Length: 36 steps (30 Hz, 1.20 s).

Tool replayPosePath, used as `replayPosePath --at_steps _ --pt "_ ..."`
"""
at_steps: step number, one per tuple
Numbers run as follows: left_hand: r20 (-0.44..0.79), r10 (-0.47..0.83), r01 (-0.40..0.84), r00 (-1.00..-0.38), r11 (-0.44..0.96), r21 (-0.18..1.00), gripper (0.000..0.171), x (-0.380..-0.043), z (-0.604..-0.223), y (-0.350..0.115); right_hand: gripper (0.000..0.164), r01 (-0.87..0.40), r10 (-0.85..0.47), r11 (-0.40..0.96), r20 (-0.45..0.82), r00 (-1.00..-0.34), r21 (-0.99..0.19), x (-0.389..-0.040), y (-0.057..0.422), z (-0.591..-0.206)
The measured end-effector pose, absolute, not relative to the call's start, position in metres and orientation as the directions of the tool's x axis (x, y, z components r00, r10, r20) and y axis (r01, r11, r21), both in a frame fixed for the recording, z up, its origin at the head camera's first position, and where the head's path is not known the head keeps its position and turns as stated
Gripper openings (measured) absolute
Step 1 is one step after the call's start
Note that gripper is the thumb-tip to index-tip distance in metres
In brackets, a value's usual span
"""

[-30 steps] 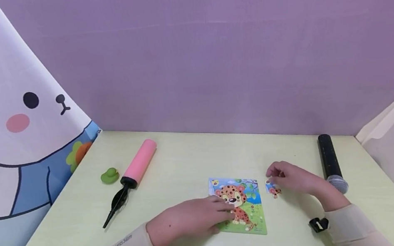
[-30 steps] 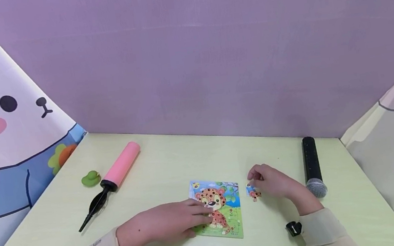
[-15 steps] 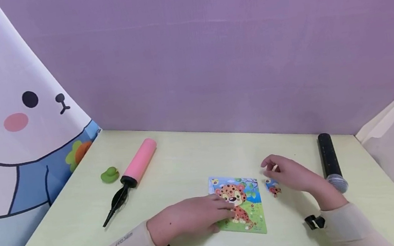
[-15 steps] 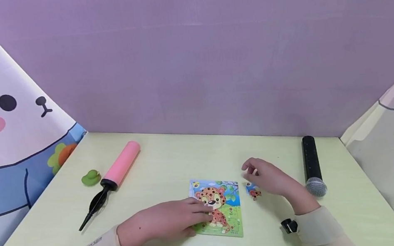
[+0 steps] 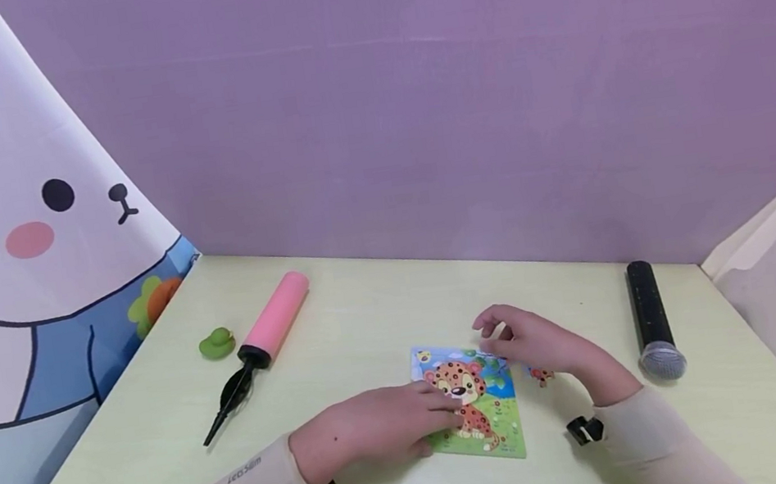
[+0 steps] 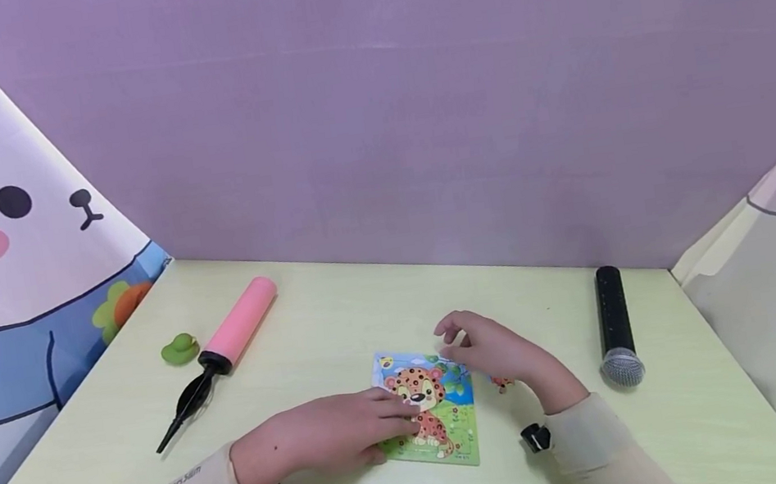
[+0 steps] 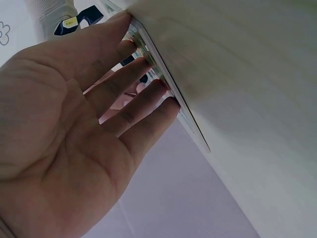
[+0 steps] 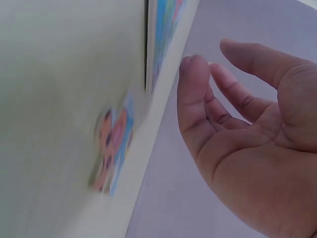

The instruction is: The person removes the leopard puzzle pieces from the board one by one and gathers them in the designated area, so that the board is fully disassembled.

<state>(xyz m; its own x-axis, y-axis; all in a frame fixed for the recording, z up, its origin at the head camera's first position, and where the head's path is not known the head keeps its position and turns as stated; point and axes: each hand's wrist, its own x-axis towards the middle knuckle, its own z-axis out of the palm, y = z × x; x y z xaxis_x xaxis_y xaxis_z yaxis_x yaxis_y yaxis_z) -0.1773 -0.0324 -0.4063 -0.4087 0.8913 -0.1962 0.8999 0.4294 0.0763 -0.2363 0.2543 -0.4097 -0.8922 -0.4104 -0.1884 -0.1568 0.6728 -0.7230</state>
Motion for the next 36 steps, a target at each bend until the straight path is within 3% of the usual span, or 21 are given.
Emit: replayPosePath --at_steps 10,26,36 --pt "-0.182 0.905 0.915 -0.385 0.400 0.055 0.051 -0.180 -0.409 -0.032 0.034 -0.223 -0.499 0.636 -0.173 -0.849 -0.738 -0.237 0.235 -0.422" --pt "-0.177 0.905 0.917 -0.386 0.398 0.036 0.052 -0.179 -0.409 -0.032 0.037 -0.360 -0.575 0.684 -0.166 -0.801 -0.635 -0.237 0.225 -0.423" --pt "-0.173 0.909 0.920 -0.379 0.390 0.034 0.053 -0.180 -0.410 -0.031 0.033 -0.369 -0.579 0.695 -0.176 -0.796 -0.617 -0.240 0.223 -0.422"
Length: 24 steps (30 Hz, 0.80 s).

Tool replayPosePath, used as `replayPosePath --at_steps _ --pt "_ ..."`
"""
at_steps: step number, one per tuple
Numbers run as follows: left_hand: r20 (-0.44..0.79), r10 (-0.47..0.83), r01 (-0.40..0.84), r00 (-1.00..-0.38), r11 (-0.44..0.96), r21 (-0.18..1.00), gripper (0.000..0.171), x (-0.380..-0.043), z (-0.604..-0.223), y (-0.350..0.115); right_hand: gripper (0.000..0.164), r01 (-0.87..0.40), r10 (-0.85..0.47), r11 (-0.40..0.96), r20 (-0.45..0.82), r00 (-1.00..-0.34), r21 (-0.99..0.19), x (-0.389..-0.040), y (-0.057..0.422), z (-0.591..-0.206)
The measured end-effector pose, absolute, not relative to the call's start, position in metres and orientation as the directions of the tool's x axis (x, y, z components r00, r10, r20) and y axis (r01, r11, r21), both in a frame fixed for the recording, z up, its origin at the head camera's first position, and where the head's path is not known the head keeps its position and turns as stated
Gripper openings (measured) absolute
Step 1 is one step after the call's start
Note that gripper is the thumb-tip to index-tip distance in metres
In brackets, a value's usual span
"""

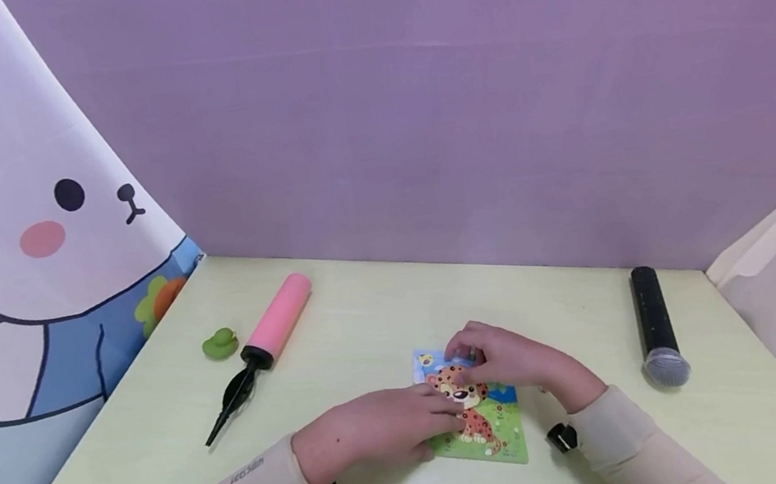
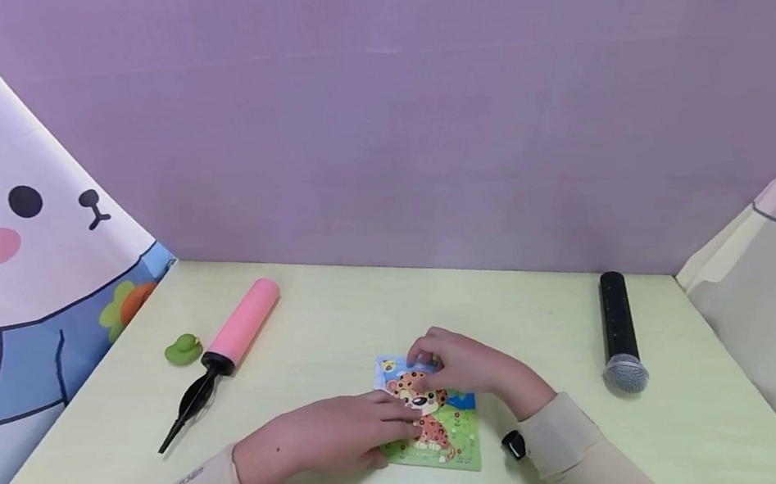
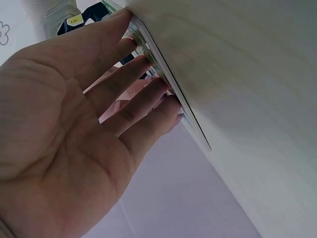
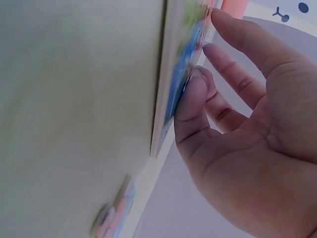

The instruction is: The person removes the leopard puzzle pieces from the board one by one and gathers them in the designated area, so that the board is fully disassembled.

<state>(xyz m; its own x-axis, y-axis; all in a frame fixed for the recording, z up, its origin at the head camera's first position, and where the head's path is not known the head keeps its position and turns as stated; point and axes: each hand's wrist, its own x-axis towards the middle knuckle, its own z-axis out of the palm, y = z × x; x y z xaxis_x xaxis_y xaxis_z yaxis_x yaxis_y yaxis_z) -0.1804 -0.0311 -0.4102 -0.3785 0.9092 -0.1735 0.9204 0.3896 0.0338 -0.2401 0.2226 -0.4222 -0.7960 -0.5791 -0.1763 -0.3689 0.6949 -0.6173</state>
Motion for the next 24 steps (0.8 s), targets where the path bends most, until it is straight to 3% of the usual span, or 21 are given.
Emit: replayPosePath --at_steps 18,24 --pt "-0.173 0.907 0.920 -0.383 0.392 0.020 0.054 -0.1768 -0.4053 -0.0309 0.031 -0.398 -0.589 0.713 -0.185 -0.787 -0.577 -0.2395 0.2171 -0.4198" --pt "-0.172 0.905 0.917 -0.389 0.398 0.024 0.054 -0.1763 -0.4057 -0.0309 0.019 -0.402 -0.591 0.710 -0.178 -0.787 -0.579 -0.2380 0.2162 -0.4198"
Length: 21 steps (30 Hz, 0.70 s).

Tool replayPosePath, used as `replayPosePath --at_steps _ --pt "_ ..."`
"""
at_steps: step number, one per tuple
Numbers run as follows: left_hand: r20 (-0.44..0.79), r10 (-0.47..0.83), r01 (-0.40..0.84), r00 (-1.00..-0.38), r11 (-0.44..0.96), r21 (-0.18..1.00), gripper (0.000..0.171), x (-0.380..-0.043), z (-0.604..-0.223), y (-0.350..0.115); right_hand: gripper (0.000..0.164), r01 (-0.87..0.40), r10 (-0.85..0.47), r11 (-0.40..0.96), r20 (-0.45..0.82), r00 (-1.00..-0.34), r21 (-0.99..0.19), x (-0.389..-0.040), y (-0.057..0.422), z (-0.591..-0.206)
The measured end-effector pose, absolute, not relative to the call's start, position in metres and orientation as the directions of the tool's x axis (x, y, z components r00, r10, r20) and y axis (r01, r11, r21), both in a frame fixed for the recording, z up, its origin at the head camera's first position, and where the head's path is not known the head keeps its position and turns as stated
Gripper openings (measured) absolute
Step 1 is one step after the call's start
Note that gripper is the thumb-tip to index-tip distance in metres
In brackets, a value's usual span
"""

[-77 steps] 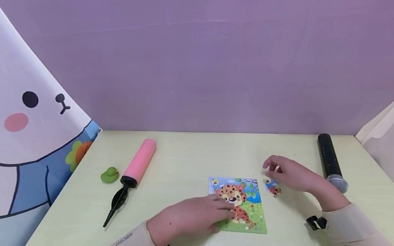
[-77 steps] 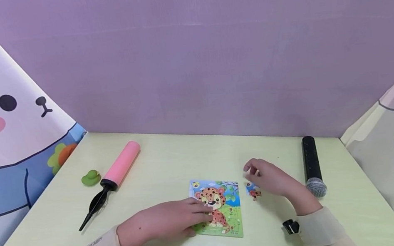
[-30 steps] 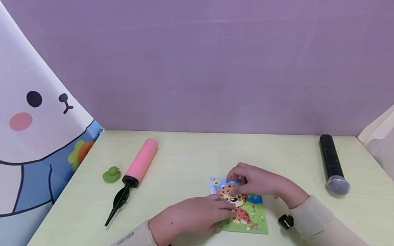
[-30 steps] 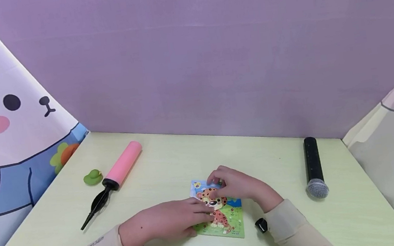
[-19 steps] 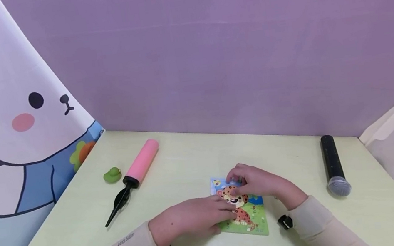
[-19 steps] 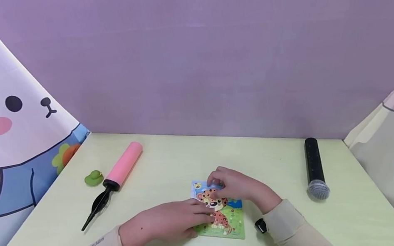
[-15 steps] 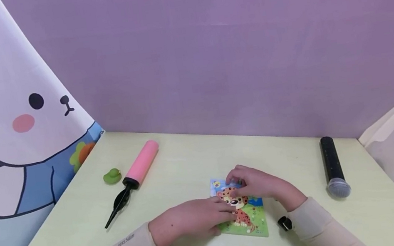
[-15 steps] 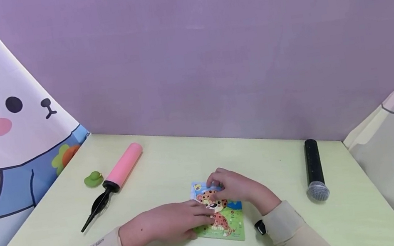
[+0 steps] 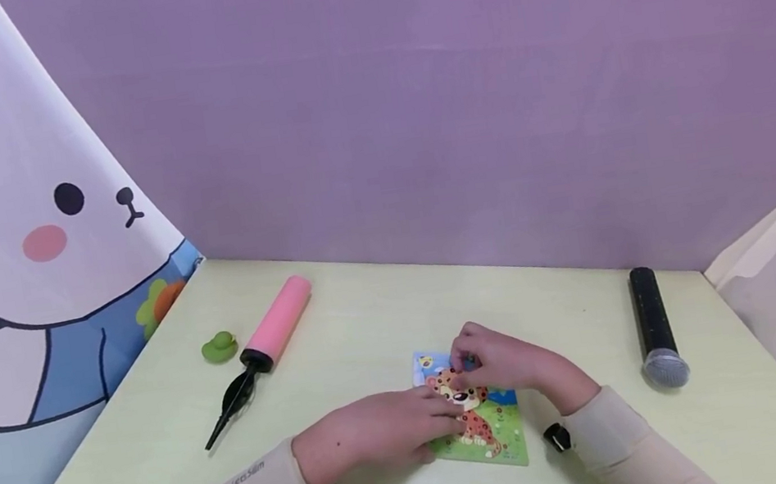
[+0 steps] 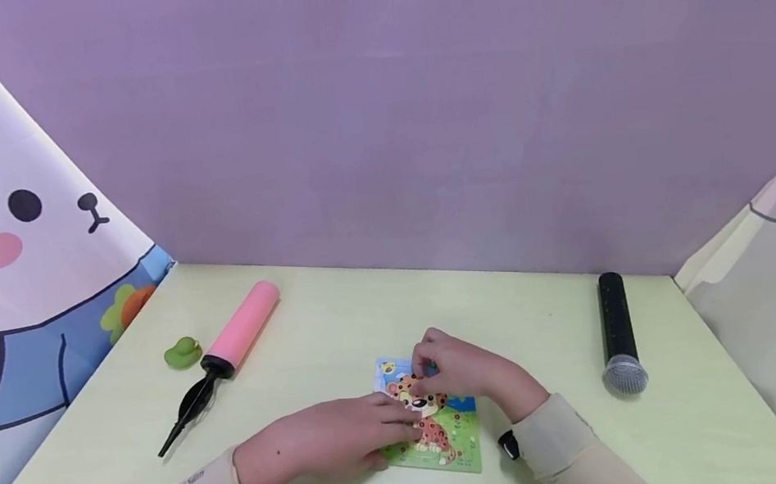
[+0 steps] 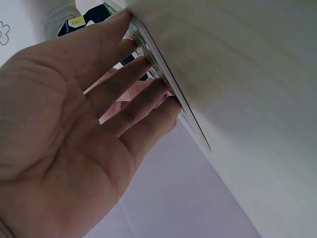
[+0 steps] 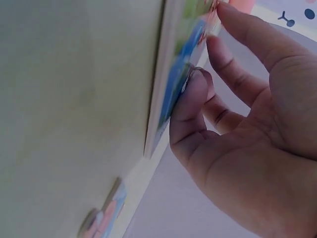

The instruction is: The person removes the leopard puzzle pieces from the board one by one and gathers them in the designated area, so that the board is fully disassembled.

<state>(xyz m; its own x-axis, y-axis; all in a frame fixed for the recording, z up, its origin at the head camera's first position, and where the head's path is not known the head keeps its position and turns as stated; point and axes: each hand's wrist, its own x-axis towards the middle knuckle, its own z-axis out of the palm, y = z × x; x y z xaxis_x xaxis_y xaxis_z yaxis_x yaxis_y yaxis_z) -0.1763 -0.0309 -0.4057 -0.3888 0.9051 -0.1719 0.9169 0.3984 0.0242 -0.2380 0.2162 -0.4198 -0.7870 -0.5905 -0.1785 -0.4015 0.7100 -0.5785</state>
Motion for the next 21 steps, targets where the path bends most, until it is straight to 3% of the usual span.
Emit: replayPosePath --at_steps 7,21 --pt "-0.180 0.905 0.919 -0.385 0.394 0.012 0.054 -0.1745 -0.4064 -0.0310 0.030 -0.400 -0.581 0.722 -0.179 -0.794 -0.565 -0.2349 0.2139 -0.4210" --pt "-0.171 0.907 0.920 -0.384 0.391 0.006 0.054 -0.1785 -0.4071 -0.0290 0.028 -0.401 -0.559 0.757 -0.193 -0.807 -0.516 -0.2406 0.2089 -0.4158"
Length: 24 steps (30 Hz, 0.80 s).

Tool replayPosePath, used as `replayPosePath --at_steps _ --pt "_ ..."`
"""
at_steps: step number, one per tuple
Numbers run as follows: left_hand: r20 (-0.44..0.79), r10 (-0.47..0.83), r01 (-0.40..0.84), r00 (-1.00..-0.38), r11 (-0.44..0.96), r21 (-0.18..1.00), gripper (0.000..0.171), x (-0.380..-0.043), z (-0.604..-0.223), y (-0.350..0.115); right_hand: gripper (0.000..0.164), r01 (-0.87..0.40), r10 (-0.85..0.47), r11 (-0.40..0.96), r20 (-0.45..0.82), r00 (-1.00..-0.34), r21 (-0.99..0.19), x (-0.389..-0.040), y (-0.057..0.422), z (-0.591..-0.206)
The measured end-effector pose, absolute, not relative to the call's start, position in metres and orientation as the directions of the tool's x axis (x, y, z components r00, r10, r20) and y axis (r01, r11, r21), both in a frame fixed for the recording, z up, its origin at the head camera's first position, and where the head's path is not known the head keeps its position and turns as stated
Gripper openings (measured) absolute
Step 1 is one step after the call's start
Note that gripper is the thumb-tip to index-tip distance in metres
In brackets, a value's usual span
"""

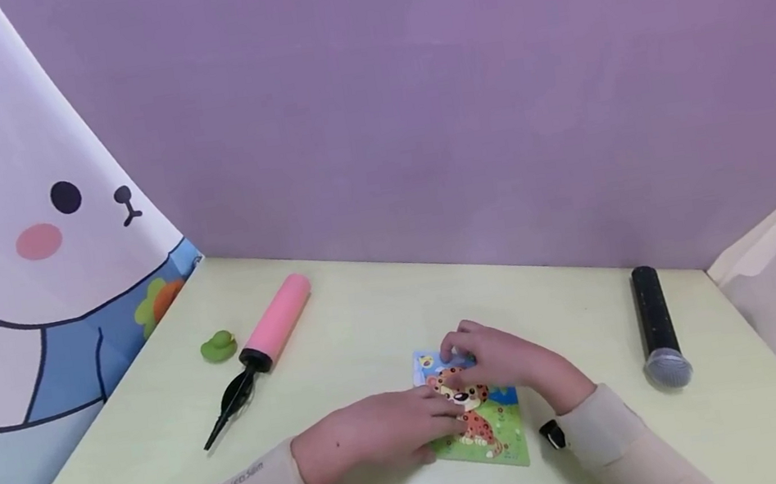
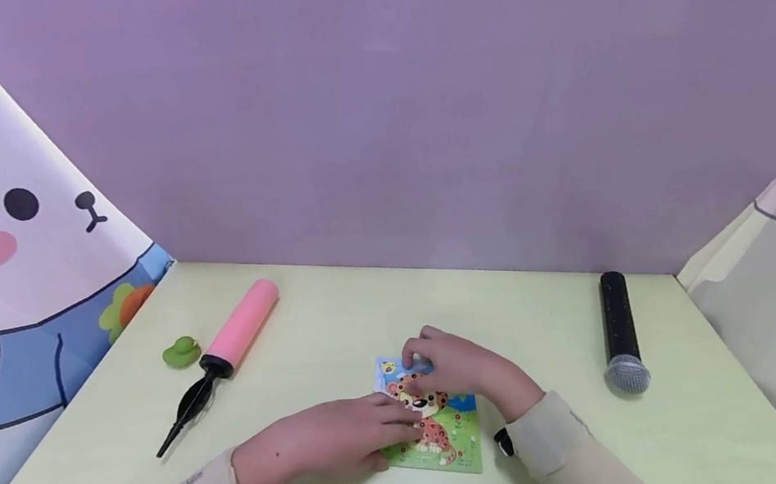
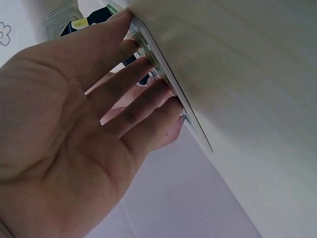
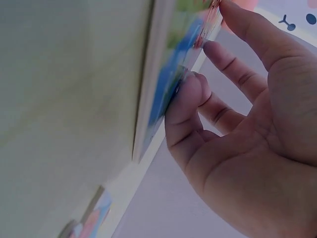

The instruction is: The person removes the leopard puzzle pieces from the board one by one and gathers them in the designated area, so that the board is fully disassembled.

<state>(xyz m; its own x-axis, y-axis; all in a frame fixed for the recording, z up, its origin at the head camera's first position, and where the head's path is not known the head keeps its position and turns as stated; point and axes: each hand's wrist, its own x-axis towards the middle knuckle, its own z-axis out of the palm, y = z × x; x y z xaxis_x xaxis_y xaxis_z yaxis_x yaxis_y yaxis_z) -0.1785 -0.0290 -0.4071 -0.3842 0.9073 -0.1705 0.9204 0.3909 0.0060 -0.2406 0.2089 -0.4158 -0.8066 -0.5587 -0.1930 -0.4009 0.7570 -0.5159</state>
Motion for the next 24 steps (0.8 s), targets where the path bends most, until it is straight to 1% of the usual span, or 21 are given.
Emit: replayPosePath --at_steps 3,7,13,19,24 --pt "-0.163 0.914 0.926 -0.372 0.377 -0.002 0.055 -0.178 -0.408 -0.028 0.026 -0.387 -0.557 0.758 -0.212 -0.803 -0.526 -0.242 0.209 -0.415" --pt "-0.143 0.918 0.928 -0.370 0.372 -0.018 0.055 -0.179 -0.407 -0.028 0.023 -0.383 -0.564 0.751 -0.222 -0.795 -0.538 -0.247 0.209 -0.414" --pt "-0.166 0.911 0.924 -0.378 0.383 -0.001 0.054 -0.182 -0.404 -0.027 0.024 -0.363 -0.556 0.762 -0.253 -0.792 -0.537 -0.252 0.208 -0.413" --pt "-0.201 0.899 0.917 -0.390 0.399 0.009 0.057 -0.180 -0.403 -0.027 0.024 -0.348 -0.551 0.755 -0.252 -0.795 -0.556 -0.252 0.205 -0.416" --pt "-0.175 0.909 0.923 -0.379 0.385 0.002 0.055 -0.179 -0.406 -0.028 0.024 -0.343 -0.539 0.757 -0.236 -0.809 -0.556 -0.249 0.205 -0.419"
